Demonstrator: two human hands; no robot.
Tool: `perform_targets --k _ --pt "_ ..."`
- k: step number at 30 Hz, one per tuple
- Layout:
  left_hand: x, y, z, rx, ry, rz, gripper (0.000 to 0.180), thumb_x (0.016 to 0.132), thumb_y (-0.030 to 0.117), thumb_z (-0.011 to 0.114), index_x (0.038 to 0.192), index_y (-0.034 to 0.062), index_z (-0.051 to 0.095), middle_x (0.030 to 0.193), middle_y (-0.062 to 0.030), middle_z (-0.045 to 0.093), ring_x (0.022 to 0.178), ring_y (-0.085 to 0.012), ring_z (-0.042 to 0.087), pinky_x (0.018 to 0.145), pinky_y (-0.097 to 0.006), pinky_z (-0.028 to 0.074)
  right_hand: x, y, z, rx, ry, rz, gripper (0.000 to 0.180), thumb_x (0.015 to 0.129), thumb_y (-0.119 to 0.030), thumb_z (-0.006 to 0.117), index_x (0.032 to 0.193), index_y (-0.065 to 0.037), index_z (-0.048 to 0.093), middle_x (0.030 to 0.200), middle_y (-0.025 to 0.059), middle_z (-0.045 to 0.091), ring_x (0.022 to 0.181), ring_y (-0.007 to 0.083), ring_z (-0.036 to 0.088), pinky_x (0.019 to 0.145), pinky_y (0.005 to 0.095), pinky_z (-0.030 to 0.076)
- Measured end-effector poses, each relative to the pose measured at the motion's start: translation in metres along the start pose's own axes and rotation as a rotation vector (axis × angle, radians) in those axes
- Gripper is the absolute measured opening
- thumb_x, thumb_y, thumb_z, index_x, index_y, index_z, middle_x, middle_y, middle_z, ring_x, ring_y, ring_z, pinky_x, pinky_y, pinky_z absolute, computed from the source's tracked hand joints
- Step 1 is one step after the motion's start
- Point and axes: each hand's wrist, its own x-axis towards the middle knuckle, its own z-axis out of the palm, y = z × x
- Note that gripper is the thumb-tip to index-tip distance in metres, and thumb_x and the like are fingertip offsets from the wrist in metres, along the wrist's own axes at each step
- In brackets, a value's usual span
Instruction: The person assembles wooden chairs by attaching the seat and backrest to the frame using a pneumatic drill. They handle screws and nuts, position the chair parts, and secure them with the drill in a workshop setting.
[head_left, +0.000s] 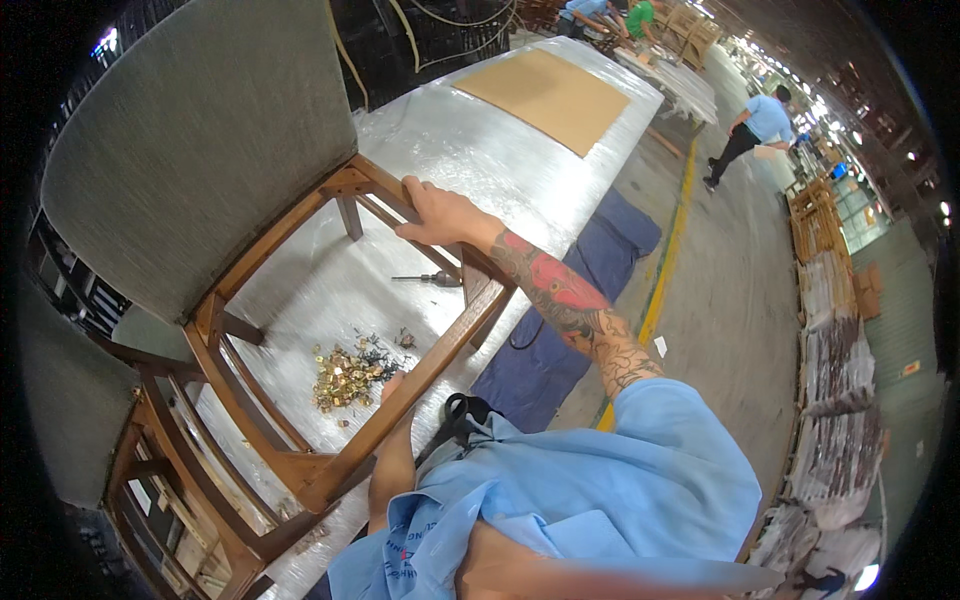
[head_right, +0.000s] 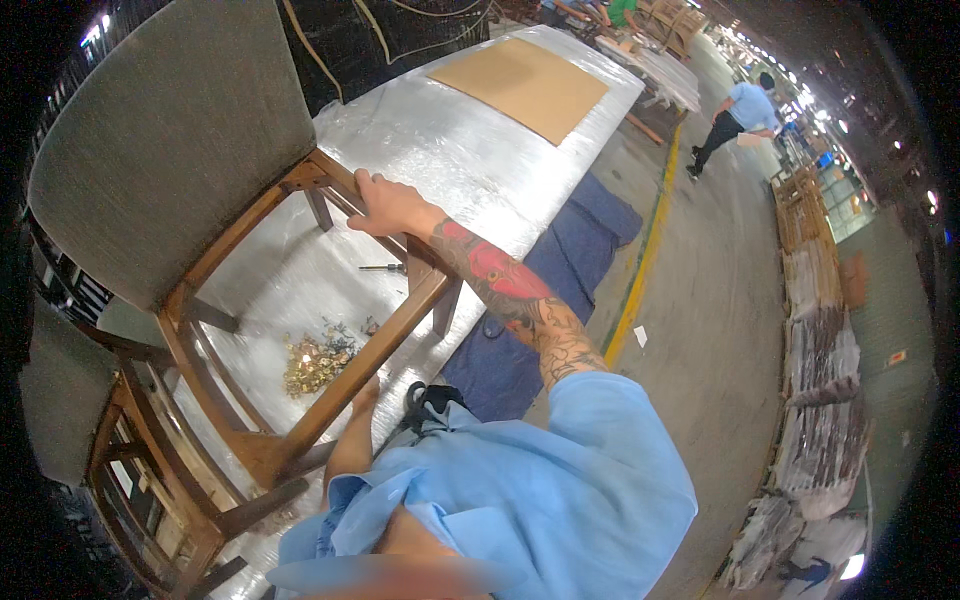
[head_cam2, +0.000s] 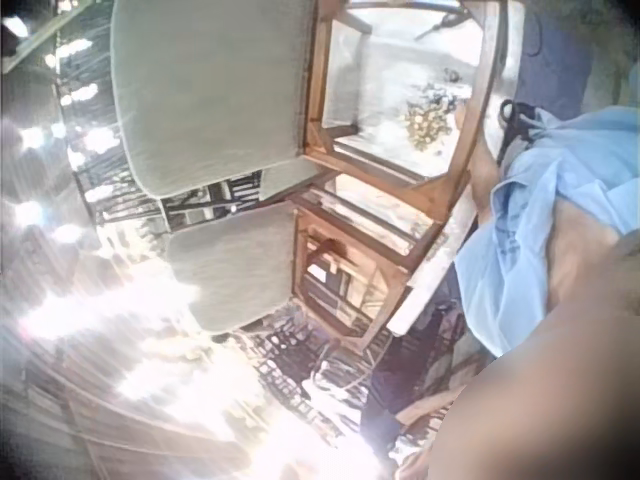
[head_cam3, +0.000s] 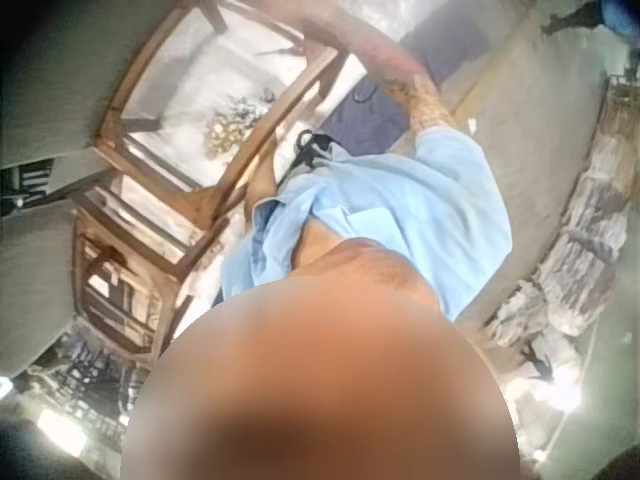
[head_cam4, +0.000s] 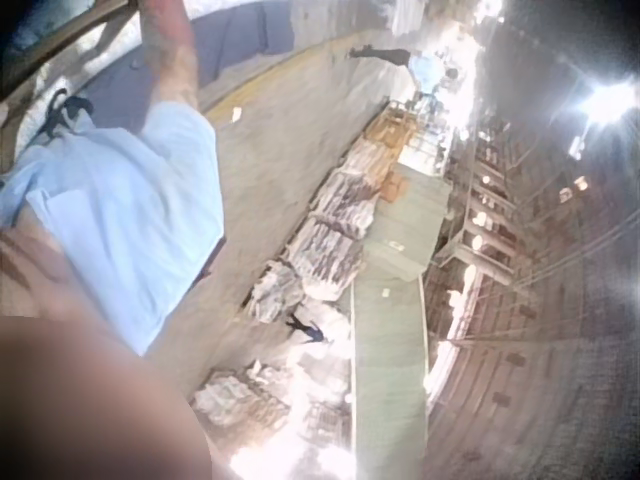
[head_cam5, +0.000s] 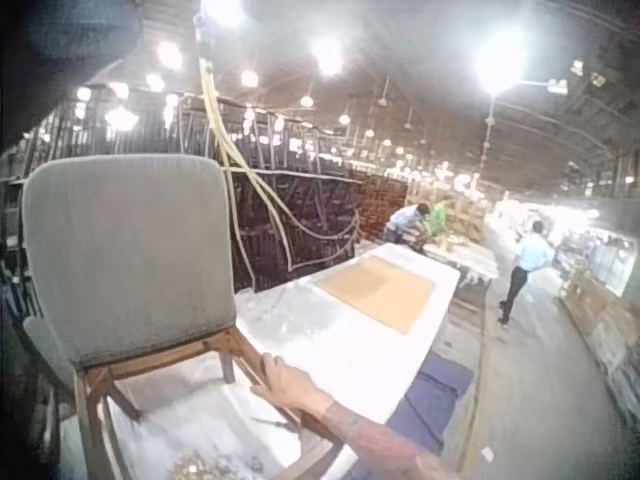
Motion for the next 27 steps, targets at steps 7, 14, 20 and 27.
perform_targets --k 7,14,20,27 --pt "0.0 0.02 -0.016 -0.098 0.031 -0.018 0.02 0.089 0.026 0.064 0.101 0.0097 0.066 0.084 -0.0138 0.065 0.08 -0.0272 0.062 0.073 -0.04 0.05 0.01 -0.004 0.005 -0.058 -0.006 0.03 0.056 0.082 -0.037 0.068 0.115 0.002 0.045 0.09 0.028 0.065 0.085 0.045 0.065 0.076 0.0508 0.052" --pt "-0.001 0.044 -0.032 -0.277 0.135 -0.01 0.014 0.093 0.021 0.062 0.097 0.0069 0.063 0.084 -0.0085 0.062 0.078 -0.0192 0.057 0.072 -0.034 0.048 0.011 -0.005 0.001 -0.071 0.009 0.049 0.052 0.08 -0.034 0.069 0.111 0.002 0.048 0.088 0.0277 0.065 0.083 0.0458 0.065 0.074 0.0509 0.052" --pt "-0.009 0.049 -0.067 -1.211 0.015 -0.167 0.015 0.097 0.019 0.06 0.088 0.007 0.059 0.076 -0.001 0.055 0.068 -0.0112 0.05 0.066 -0.027 0.044 0.014 -0.018 0.003 -0.205 0.154 -0.049 0.049 0.08 -0.03 0.071 0.114 0.001 0.053 0.099 0.0218 0.063 0.095 0.04 0.063 0.081 0.05 0.052" --pt "-0.009 0.157 -0.162 -1.621 -0.11 -0.333 0.012 0.101 0.018 0.057 0.095 0.0083 0.061 0.081 0.0002 0.056 0.066 -0.0073 0.048 0.057 -0.02 0.039 -0.027 -0.108 0.045 -0.031 -0.36 -0.355 0.041 0.078 -0.025 0.074 0.113 -0.006 0.065 0.099 0.0187 0.069 0.096 0.037 0.067 0.079 0.0477 0.052"
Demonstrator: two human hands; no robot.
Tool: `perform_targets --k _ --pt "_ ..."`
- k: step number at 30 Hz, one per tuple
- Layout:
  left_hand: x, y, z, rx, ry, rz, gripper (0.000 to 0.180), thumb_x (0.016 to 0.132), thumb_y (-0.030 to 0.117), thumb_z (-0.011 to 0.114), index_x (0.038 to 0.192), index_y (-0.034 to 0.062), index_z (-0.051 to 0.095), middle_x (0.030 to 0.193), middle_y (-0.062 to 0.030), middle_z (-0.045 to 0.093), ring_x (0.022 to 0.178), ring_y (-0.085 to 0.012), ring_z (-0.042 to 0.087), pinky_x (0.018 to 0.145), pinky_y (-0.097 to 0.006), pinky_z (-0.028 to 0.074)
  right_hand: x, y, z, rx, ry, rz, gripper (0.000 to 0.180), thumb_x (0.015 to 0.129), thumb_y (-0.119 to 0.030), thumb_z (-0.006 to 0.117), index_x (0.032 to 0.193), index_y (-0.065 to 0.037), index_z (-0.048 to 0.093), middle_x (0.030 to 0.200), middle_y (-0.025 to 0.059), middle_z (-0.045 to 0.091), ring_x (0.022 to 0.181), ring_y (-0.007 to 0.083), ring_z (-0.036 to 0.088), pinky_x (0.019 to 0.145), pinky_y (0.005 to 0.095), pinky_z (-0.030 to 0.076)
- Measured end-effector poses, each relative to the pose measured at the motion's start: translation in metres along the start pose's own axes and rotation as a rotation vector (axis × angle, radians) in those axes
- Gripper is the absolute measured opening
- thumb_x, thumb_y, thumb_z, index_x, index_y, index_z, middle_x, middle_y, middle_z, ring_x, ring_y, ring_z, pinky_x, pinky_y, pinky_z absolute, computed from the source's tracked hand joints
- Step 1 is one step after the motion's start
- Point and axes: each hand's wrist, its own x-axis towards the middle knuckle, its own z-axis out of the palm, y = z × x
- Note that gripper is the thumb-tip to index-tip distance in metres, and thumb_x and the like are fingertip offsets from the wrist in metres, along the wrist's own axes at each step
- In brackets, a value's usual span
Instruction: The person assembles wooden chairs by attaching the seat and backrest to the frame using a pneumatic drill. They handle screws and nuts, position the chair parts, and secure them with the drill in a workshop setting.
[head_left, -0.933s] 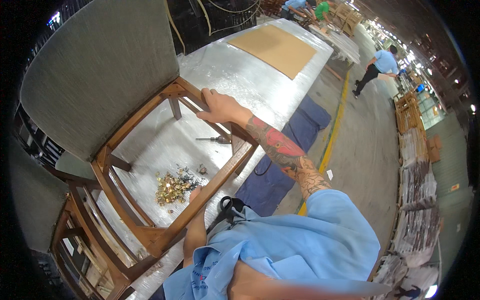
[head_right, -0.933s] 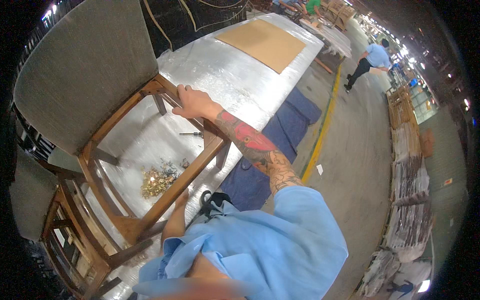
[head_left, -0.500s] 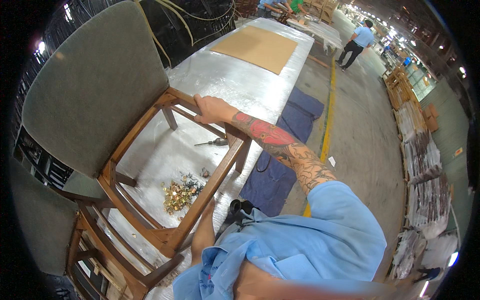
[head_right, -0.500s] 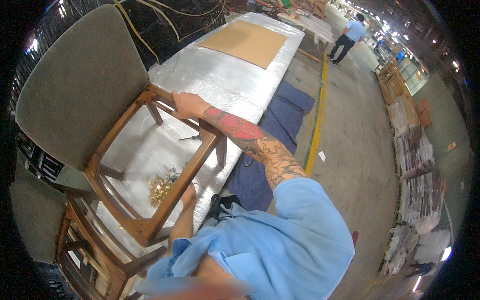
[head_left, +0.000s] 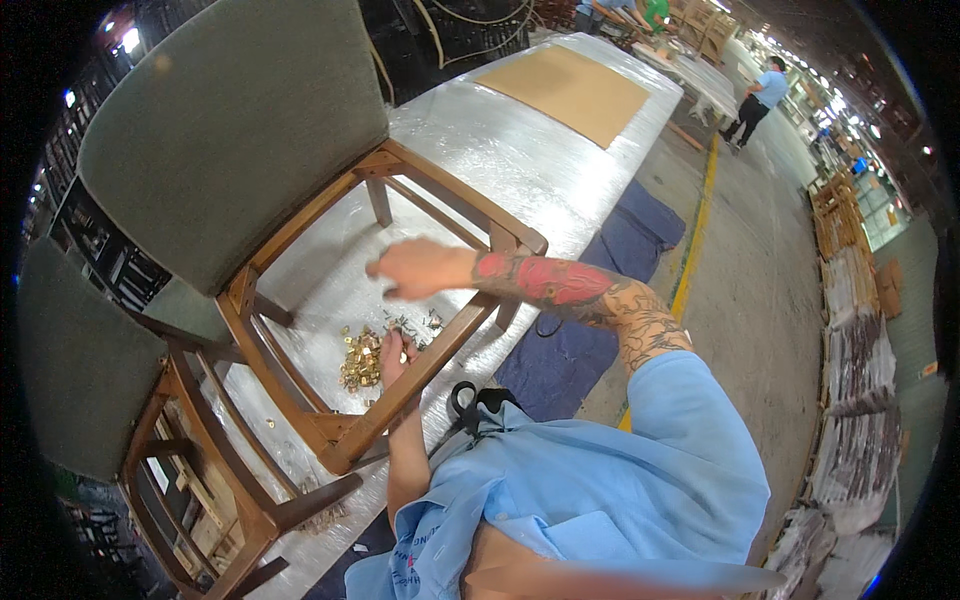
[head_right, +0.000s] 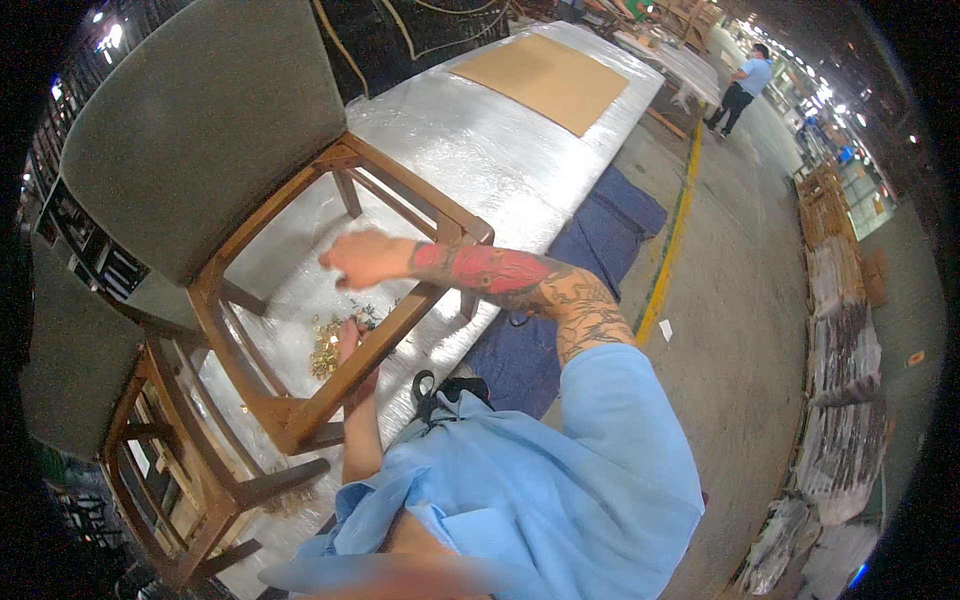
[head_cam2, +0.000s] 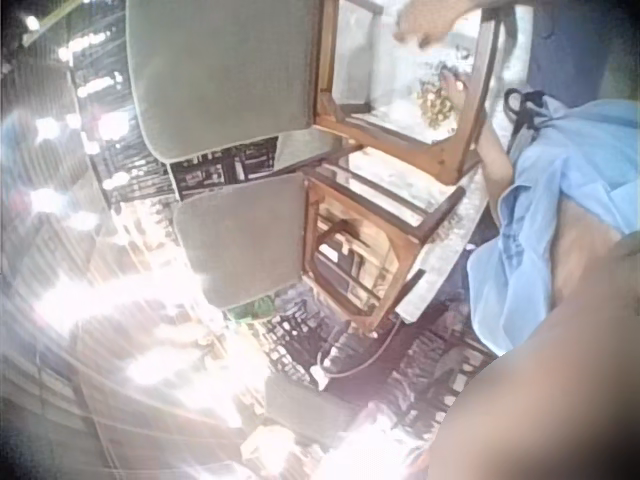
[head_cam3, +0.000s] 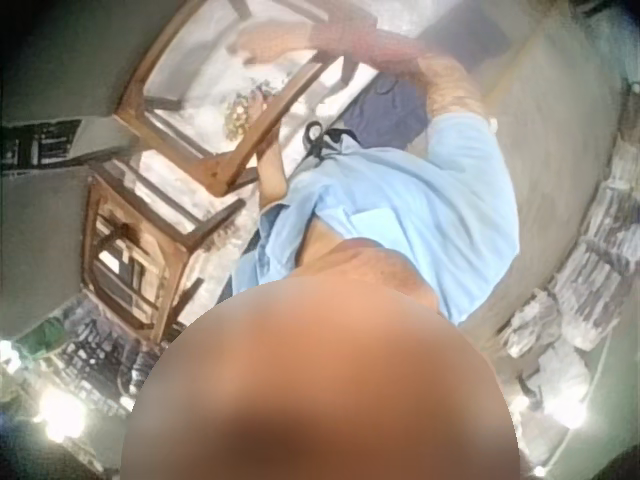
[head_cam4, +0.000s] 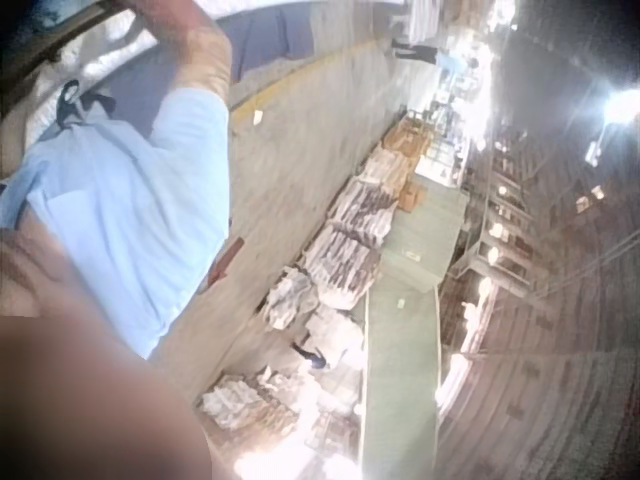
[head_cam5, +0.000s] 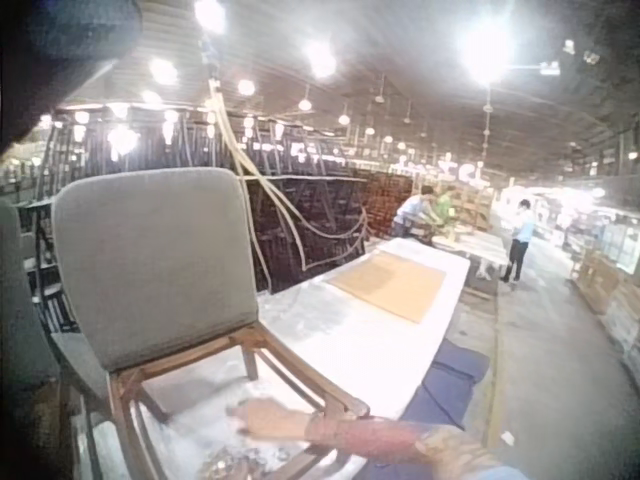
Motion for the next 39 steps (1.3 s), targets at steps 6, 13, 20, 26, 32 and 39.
perform_targets --k 6,13,20,26,32,39 --pt "-0.007 0.046 0.023 -0.067 -0.078 0.207 0.019 0.101 0.009 0.055 0.117 0.0053 0.061 0.092 -0.0017 0.06 0.07 -0.0058 0.05 0.057 -0.018 0.041 0.044 -0.011 0.03 0.307 -0.135 -0.202 0.028 0.074 -0.025 0.076 0.088 -0.001 0.073 0.077 0.017 0.072 0.075 0.0306 0.072 0.066 0.0375 0.055" --pt "-0.032 0.049 0.015 -0.139 0.12 0.165 0.02 0.097 0.019 0.063 0.11 0.0047 0.06 0.092 -0.0033 0.059 0.07 -0.0075 0.051 0.057 -0.016 0.04 0.06 -0.018 0.027 0.537 0.018 -0.211 0.021 0.074 -0.018 0.074 0.082 0.001 0.073 0.069 0.0114 0.071 0.058 0.0189 0.068 0.059 0.033 0.053" --pt "-0.116 0.001 -0.101 -0.064 0.107 -0.29 0.034 0.095 0.005 0.058 0.128 -0.0003 0.05 0.113 -0.0168 0.062 0.092 -0.0228 0.06 0.085 -0.037 0.051 0.096 0.039 -0.024 0.48 0.618 -0.21 0.026 0.08 -0.02 0.071 0.1 -0.003 0.075 0.089 0.0113 0.075 0.074 0.0201 0.071 0.071 0.0339 0.057" --pt "-0.199 0.03 -0.108 0.191 0.253 -0.253 0.043 0.097 0.005 0.056 0.135 -0.0074 0.042 0.122 -0.0226 0.061 0.106 -0.0324 0.065 0.095 -0.04 0.052 0.115 0.05 -0.027 0.651 0.596 0.089 0.023 0.08 -0.015 0.075 0.098 0.0 0.075 0.084 0.0075 0.075 0.073 0.0142 0.068 0.07 0.0274 0.053" --pt "-0.241 0.075 -0.112 0.296 0.561 0.13 0.03 0.096 0.004 0.056 0.124 -0.0015 0.045 0.128 -0.0249 0.059 0.103 -0.0345 0.068 0.089 -0.037 0.055 0.167 0.049 0.008 0.562 0.656 0.191 0.024 0.077 -0.027 0.076 0.094 -0.011 0.079 0.089 0.0094 0.076 0.082 0.0209 0.071 0.076 0.0342 0.054" --pt "-0.239 0.132 -0.095 0.158 0.361 0.391 0.016 0.097 0.003 0.055 0.113 0.0026 0.052 0.112 -0.0158 0.065 0.089 -0.0144 0.06 0.084 -0.028 0.05 0.195 0.017 0.01 0.243 0.701 0.438 0.027 0.075 -0.043 0.077 0.087 -0.018 0.08 0.093 0.0094 0.073 0.103 0.0344 0.062 0.09 0.0577 0.043"
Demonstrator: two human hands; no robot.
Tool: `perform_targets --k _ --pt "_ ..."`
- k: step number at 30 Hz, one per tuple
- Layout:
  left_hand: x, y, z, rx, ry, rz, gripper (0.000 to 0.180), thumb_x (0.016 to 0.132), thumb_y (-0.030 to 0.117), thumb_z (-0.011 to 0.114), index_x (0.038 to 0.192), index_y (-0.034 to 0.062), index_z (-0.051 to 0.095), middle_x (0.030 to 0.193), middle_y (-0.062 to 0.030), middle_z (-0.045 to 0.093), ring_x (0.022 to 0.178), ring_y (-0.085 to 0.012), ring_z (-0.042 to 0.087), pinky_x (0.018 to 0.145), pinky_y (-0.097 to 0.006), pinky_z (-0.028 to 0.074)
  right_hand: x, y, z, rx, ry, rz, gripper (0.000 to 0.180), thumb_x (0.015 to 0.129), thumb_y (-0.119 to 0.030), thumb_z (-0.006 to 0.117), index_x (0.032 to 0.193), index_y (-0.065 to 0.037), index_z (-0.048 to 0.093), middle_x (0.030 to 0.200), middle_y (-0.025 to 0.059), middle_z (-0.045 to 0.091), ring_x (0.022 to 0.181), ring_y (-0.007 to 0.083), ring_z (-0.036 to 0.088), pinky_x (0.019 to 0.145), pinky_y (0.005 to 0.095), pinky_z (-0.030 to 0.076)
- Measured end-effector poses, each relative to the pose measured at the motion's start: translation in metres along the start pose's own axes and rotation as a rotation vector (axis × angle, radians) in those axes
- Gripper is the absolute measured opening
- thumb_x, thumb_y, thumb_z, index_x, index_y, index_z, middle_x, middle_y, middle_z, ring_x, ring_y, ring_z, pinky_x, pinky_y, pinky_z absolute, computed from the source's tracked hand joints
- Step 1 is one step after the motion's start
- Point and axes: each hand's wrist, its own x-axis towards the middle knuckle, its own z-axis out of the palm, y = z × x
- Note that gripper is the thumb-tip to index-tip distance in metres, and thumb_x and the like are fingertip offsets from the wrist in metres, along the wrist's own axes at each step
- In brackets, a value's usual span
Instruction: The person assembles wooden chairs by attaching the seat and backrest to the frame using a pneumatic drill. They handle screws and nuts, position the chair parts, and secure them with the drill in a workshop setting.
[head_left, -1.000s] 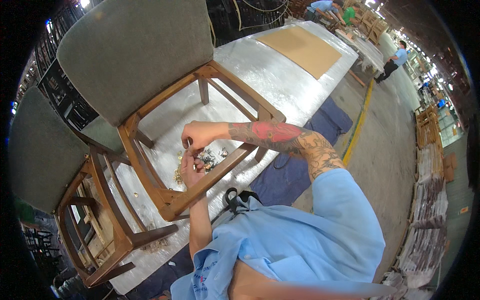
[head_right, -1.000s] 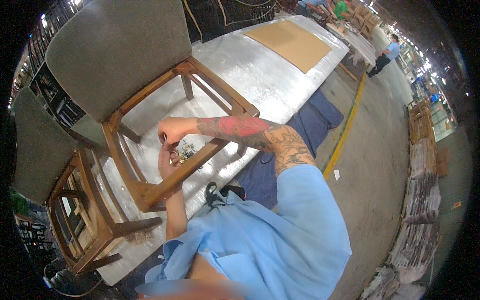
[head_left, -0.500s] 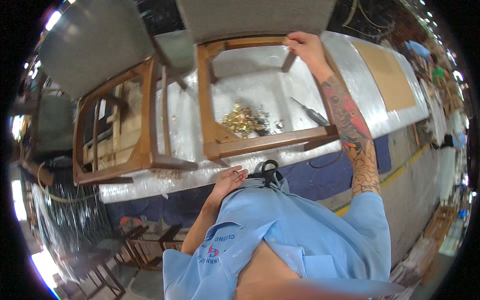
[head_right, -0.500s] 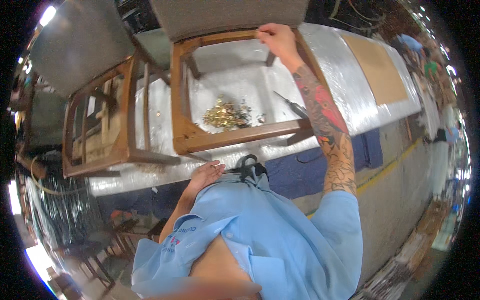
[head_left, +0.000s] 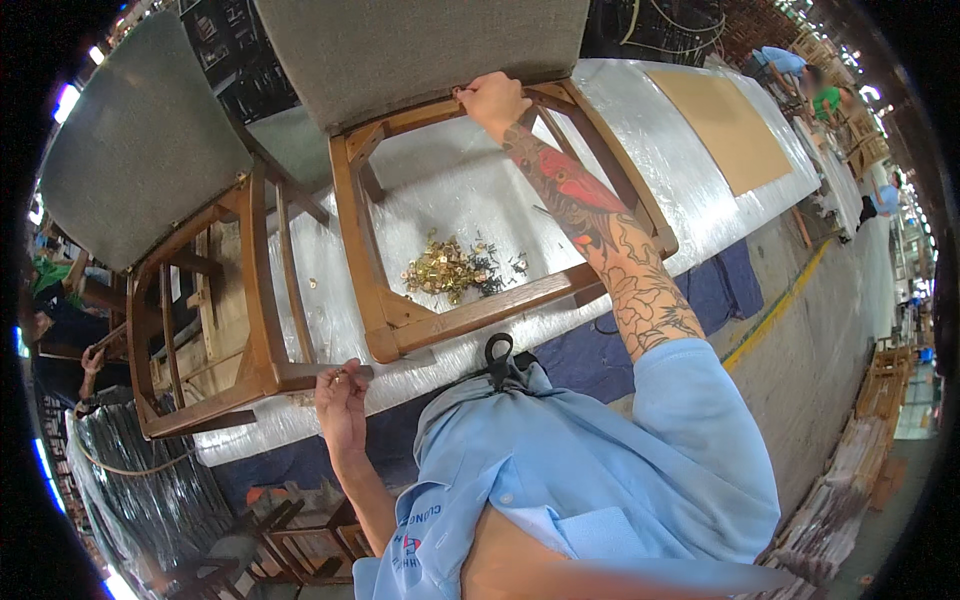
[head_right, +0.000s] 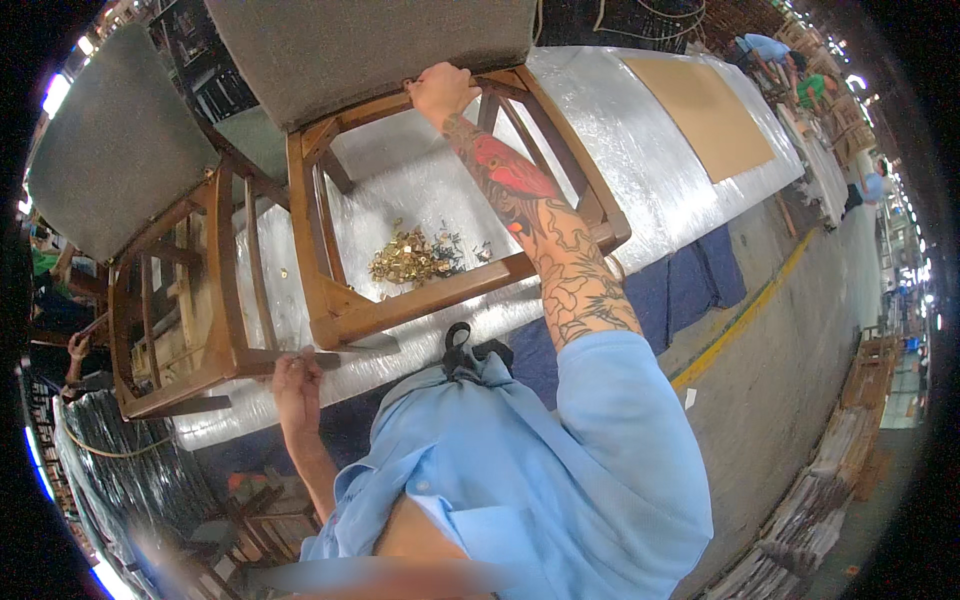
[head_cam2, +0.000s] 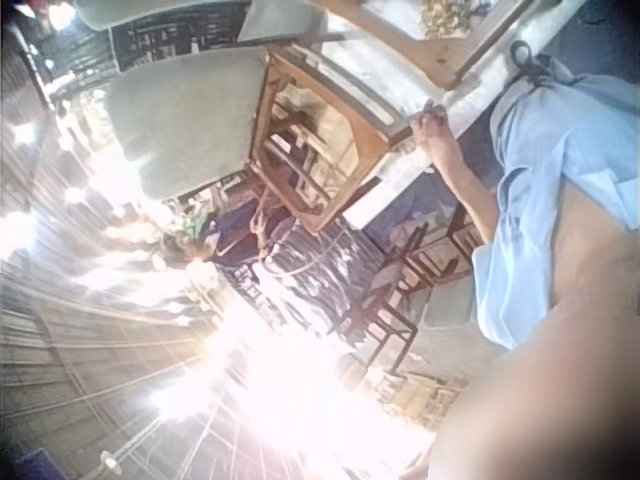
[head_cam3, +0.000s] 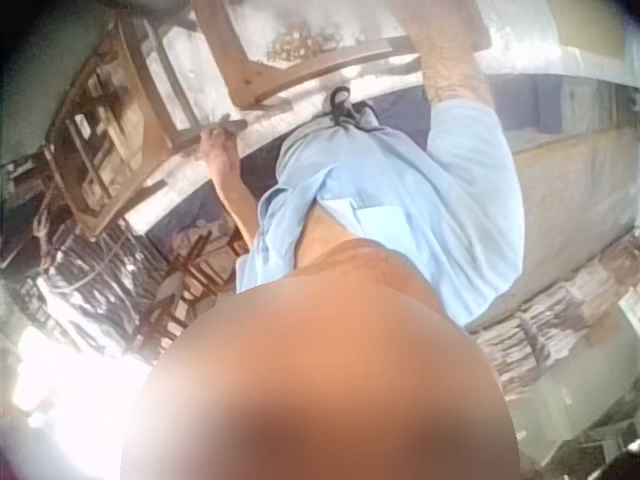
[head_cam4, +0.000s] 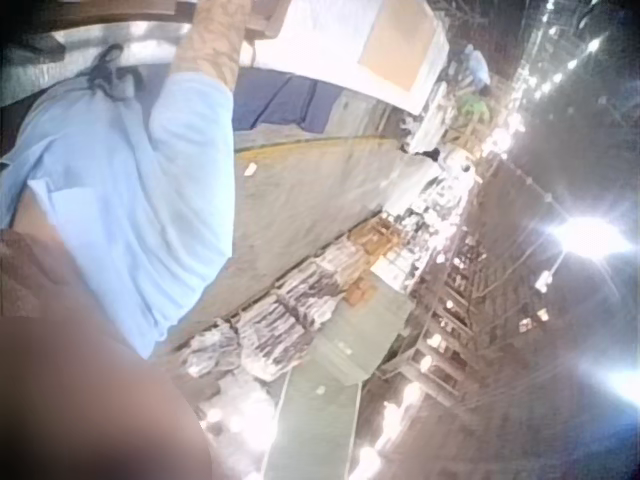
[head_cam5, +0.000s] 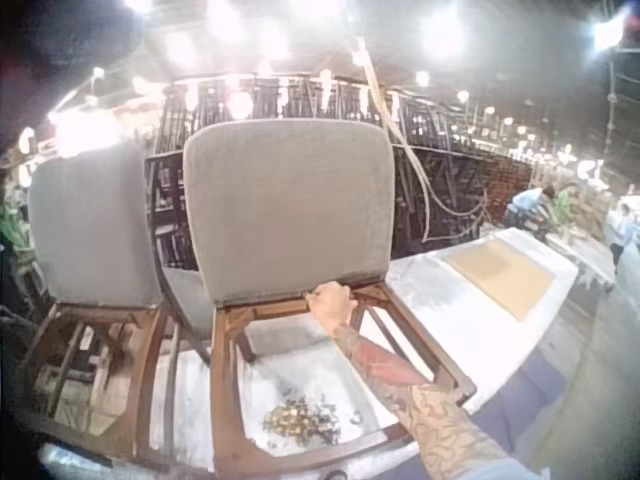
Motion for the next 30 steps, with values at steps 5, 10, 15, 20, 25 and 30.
perform_targets --k 5,10,15,20,25,30 --pt "0.006 0.046 0.072 0.126 -0.121 0.08 0.027 0.095 0.005 0.059 0.12 -0.0038 0.051 0.1 -0.0065 0.06 0.086 -0.0115 0.057 0.079 -0.026 0.046 -0.015 0.006 -0.019 -0.074 0.167 0.002 0.042 0.079 -0.046 0.068 0.095 -0.008 0.076 0.112 0.018 0.064 0.113 0.0407 0.053 0.091 0.0635 0.04" --pt "0.042 0.086 0.078 0.013 -0.211 0.272 0.019 0.101 0.011 0.057 0.119 0.0038 0.056 0.109 -0.0066 0.062 0.092 -0.0141 0.059 0.085 -0.029 0.049 -0.071 -0.079 -0.032 0.483 -0.196 -0.497 0.029 0.076 -0.033 0.071 0.083 -0.004 0.074 0.083 0.0149 0.071 0.076 0.0334 0.067 0.07 0.0459 0.051" --pt "0.082 0.097 0.148 0.096 -0.218 0.26 0.021 0.1 0.013 0.058 0.119 0.0037 0.056 0.109 -0.0071 0.065 0.094 -0.012 0.061 0.085 -0.028 0.05 -0.147 -0.119 -0.118 0.783 -0.573 -0.628 0.035 0.075 -0.032 0.075 0.085 0.002 0.073 0.083 0.0211 0.071 0.078 0.0329 0.07 0.073 0.0381 0.055" --pt "0.092 0.082 0.2 0.273 -0.336 0.369 0.023 0.1 0.012 0.059 0.118 0.0005 0.054 0.103 -0.0075 0.068 0.091 -0.011 0.065 0.079 -0.024 0.053 -0.155 -0.106 -0.115 0.795 -0.43 -0.563 0.025 0.075 -0.021 0.071 0.083 0.002 0.074 0.075 0.0212 0.07 0.072 0.0332 0.07 0.069 0.0381 0.055" --pt "0.089 0.075 0.231 0.416 -0.301 0.486 0.02 0.1 0.009 0.058 0.116 -0.0022 0.052 0.102 -0.0097 0.068 0.089 -0.0121 0.066 0.078 -0.024 0.054 -0.149 -0.092 -0.132 0.722 -0.286 -0.646 0.019 0.077 -0.014 0.07 0.088 0.0 0.075 0.077 0.0179 0.071 0.07 0.0296 0.07 0.065 0.0361 0.053" --pt "0.096 0.075 0.243 0.661 -0.306 0.505 0.026 0.101 0.013 0.057 0.119 -0.0051 0.054 0.106 -0.0102 0.067 0.095 -0.014 0.065 0.084 -0.026 0.052 -0.135 -0.082 -0.136 0.784 -0.408 -0.532 0.022 0.078 -0.019 0.071 0.089 0.0 0.075 0.078 0.0172 0.072 0.069 0.0254 0.069 0.066 0.035 0.054"
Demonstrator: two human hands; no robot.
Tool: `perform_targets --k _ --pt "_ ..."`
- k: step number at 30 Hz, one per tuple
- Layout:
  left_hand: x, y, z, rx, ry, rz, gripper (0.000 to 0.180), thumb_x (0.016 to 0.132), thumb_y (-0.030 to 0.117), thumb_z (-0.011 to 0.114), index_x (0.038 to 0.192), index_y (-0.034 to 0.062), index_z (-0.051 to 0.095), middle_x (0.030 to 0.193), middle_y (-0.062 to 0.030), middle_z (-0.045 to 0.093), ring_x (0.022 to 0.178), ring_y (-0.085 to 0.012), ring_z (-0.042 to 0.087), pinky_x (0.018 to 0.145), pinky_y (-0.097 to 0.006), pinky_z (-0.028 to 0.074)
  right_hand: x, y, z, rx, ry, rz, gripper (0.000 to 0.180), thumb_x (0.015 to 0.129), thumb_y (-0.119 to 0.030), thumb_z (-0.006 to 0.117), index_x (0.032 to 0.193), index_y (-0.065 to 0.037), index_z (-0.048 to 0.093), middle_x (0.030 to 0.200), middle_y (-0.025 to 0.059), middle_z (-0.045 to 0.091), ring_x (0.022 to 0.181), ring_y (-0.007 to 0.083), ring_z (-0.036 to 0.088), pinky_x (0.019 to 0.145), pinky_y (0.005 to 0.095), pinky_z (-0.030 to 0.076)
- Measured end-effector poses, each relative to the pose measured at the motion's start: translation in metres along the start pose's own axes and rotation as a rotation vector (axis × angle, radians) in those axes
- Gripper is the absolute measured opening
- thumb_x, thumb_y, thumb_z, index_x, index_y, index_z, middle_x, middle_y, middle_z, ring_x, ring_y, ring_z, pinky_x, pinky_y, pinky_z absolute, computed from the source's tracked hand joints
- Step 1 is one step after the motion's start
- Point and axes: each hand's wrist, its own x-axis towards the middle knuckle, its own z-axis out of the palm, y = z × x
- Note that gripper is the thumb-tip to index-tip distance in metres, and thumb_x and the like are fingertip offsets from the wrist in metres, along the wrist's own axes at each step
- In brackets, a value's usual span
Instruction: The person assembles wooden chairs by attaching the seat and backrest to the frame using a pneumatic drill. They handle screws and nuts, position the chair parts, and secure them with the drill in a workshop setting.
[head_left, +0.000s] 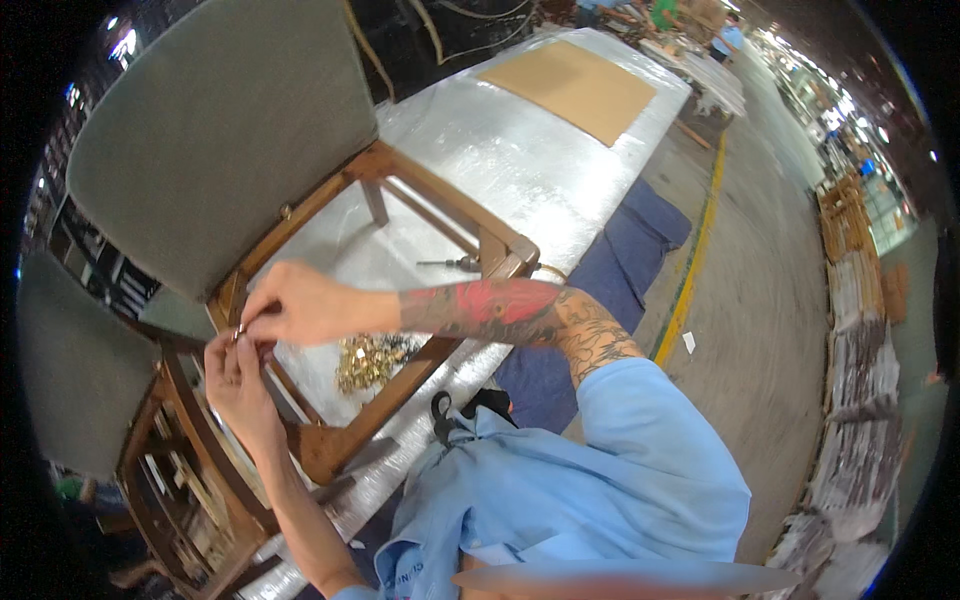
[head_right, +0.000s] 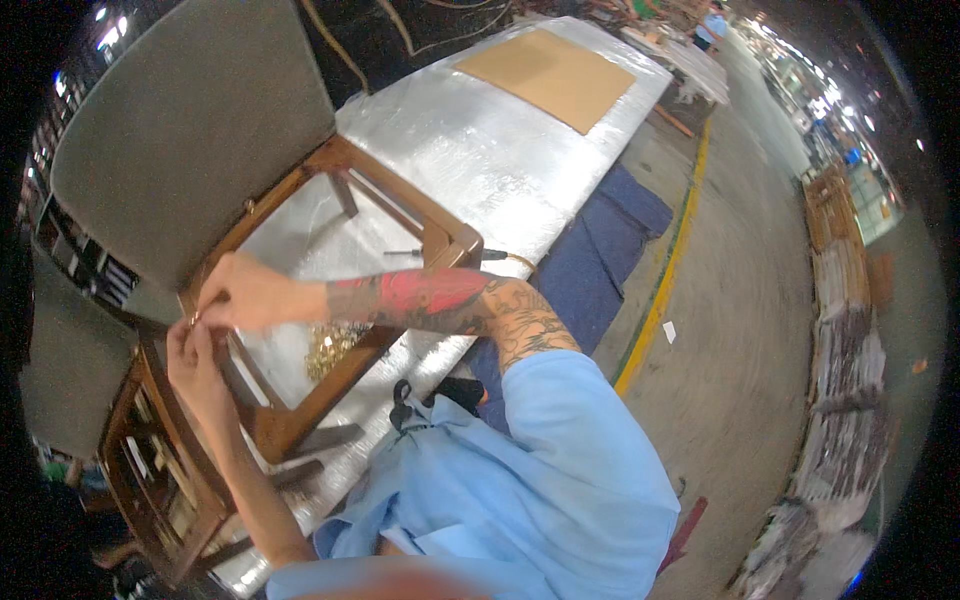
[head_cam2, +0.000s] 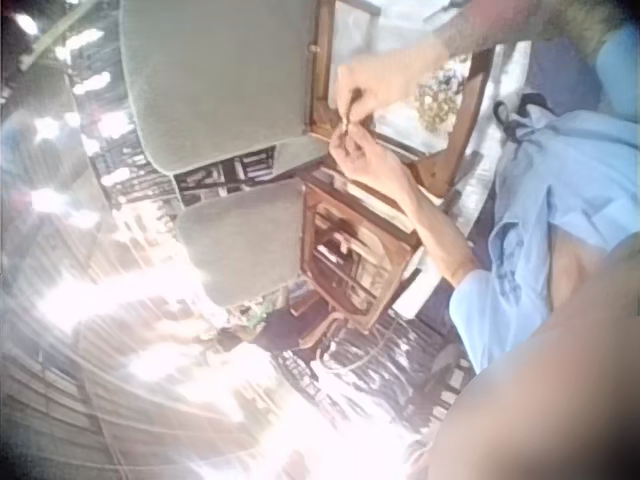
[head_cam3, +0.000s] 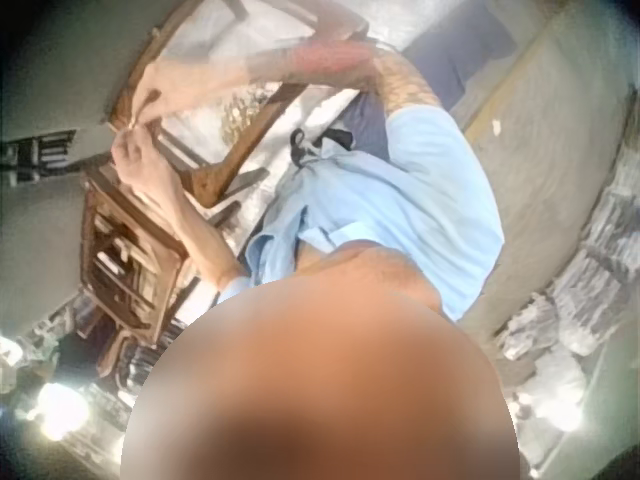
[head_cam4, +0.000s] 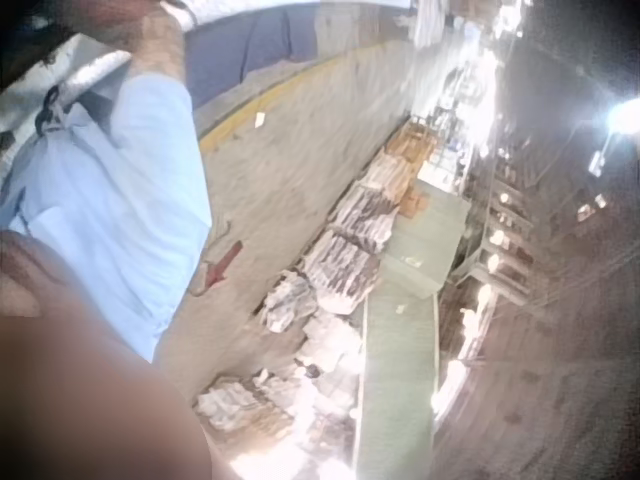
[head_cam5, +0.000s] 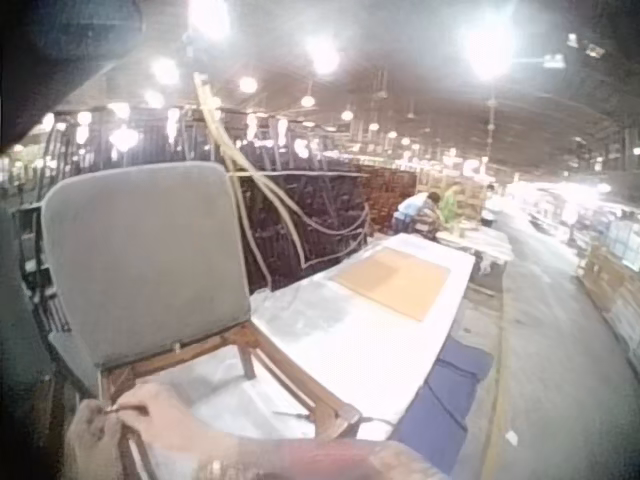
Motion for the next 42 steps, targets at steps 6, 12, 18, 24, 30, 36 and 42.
perform_targets --k 6,12,18,24,30,36,42 --pt "0.027 -0.001 -0.004 -0.139 -0.209 -0.132 0.03 0.099 0.018 0.059 0.12 -0.0035 0.057 0.109 -0.0168 0.069 0.102 -0.0224 0.068 0.092 -0.033 0.054 0.007 0.041 -0.052 -0.148 -0.045 -0.042 0.025 0.09 -0.026 0.068 0.102 -0.005 0.076 0.081 0.0047 0.073 0.072 0.0129 0.065 0.07 0.0303 0.054" --pt "0.084 -0.071 -0.063 -0.088 0.264 -0.215 0.029 0.086 0.016 0.075 0.109 -0.0009 0.073 0.106 -0.0068 0.071 0.093 -0.0143 0.063 0.082 -0.027 0.049 0.019 0.112 -0.172 -0.723 -0.013 0.106 0.027 0.087 -0.022 0.071 0.102 0.001 0.072 0.087 0.0191 0.072 0.078 0.0285 0.069 0.073 0.0341 0.051" --pt "0.133 -0.122 -0.074 0.105 0.293 -0.219 0.024 0.077 0.016 0.083 0.095 0.0006 0.077 0.094 -0.0083 0.073 0.09 -0.0147 0.064 0.079 -0.03 0.05 0.007 0.178 -0.239 -0.856 -0.019 0.254 0.024 0.084 -0.02 0.072 0.096 0.002 0.072 0.075 0.0142 0.068 0.069 0.024 0.065 0.067 0.0344 0.049" --pt "0.157 -0.125 -0.091 0.327 0.253 -0.32 0.039 0.07 0.02 0.088 0.098 -0.0029 0.073 0.098 -0.0107 0.072 0.087 -0.0185 0.065 0.079 -0.033 0.051 0.01 0.194 -0.237 -0.687 0.068 0.295 0.024 0.085 -0.021 0.073 0.094 0.001 0.072 0.076 0.0106 0.069 0.071 0.017 0.064 0.067 0.032 0.049" --pt "0.156 -0.126 -0.091 0.116 0.164 -0.52 0.049 0.071 0.03 0.088 0.105 0.0012 0.068 0.096 -0.0078 0.068 0.08 -0.0144 0.062 0.06 -0.027 0.047 0.019 0.204 -0.244 -0.492 0.142 0.549 0.029 0.085 -0.03 0.074 0.096 -0.003 0.073 0.078 0.0042 0.069 0.07 0.0119 0.062 0.06 0.0281 0.044" --pt "0.155 -0.126 -0.088 0.081 0.125 -0.499 0.047 0.074 0.03 0.086 0.107 0.0029 0.067 0.096 -0.0075 0.068 0.08 -0.0148 0.062 0.059 -0.028 0.047 0.03 0.208 -0.249 -0.459 0.17 0.663 0.034 0.084 -0.041 0.074 0.096 -0.009 0.072 0.078 -0.0033 0.064 0.067 0.0065 0.054 0.057 0.024 0.036" --pt "0.143 -0.111 -0.078 0.055 0.147 -0.553 0.057 0.071 0.032 0.086 0.116 0.0037 0.066 0.108 -0.0087 0.067 0.095 -0.0214 0.063 0.072 -0.04 0.052 0.031 0.226 -0.26 -0.494 0.137 0.629 0.037 0.085 -0.042 0.073 0.09 -0.006 0.072 0.07 -0.0037 0.06 0.059 0.005 0.046 0.051 0.0242 0.032"
